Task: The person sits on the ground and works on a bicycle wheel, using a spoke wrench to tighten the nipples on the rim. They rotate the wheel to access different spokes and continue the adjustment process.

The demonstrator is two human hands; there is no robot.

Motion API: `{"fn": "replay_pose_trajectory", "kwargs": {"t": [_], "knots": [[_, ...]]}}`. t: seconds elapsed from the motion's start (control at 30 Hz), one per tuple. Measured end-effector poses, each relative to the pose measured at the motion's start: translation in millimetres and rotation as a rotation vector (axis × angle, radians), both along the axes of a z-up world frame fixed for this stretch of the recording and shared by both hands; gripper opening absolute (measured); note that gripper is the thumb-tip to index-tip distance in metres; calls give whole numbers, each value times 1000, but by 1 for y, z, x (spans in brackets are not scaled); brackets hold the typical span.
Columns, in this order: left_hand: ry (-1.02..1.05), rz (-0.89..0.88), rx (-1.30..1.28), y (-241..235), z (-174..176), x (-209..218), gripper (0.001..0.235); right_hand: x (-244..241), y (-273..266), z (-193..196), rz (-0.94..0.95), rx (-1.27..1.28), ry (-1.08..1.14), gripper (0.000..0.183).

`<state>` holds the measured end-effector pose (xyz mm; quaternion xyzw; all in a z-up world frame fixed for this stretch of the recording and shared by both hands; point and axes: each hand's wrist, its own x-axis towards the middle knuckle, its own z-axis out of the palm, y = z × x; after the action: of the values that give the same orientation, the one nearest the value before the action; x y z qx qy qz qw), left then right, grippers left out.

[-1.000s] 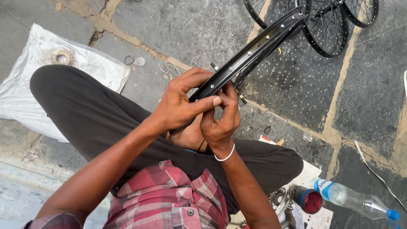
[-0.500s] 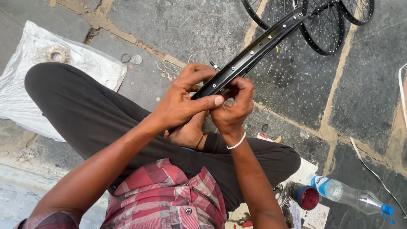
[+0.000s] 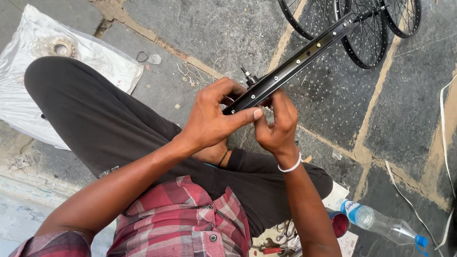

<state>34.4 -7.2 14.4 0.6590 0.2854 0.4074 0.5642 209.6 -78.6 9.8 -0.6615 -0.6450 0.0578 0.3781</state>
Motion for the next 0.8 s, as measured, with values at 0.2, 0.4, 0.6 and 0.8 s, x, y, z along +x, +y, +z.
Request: {"fn": "replay_pose_trajectory", "kwargs": {"t": [0.2, 0.4, 0.6, 0.8], "knots": [[-23, 57, 199, 4, 0, -5, 47, -65, 8, -35, -278, 554, -98, 34], [-156, -133, 186, 8, 0, -9, 54, -53, -19, -28, -231, 297, 78, 33], [-102, -47, 95, -9, -4, -5, 43, 11, -6, 29, 323, -233, 706, 49], [-78, 21, 163, -4, 0, -7, 42, -41, 9, 3, -53, 268, 61, 28]]}}
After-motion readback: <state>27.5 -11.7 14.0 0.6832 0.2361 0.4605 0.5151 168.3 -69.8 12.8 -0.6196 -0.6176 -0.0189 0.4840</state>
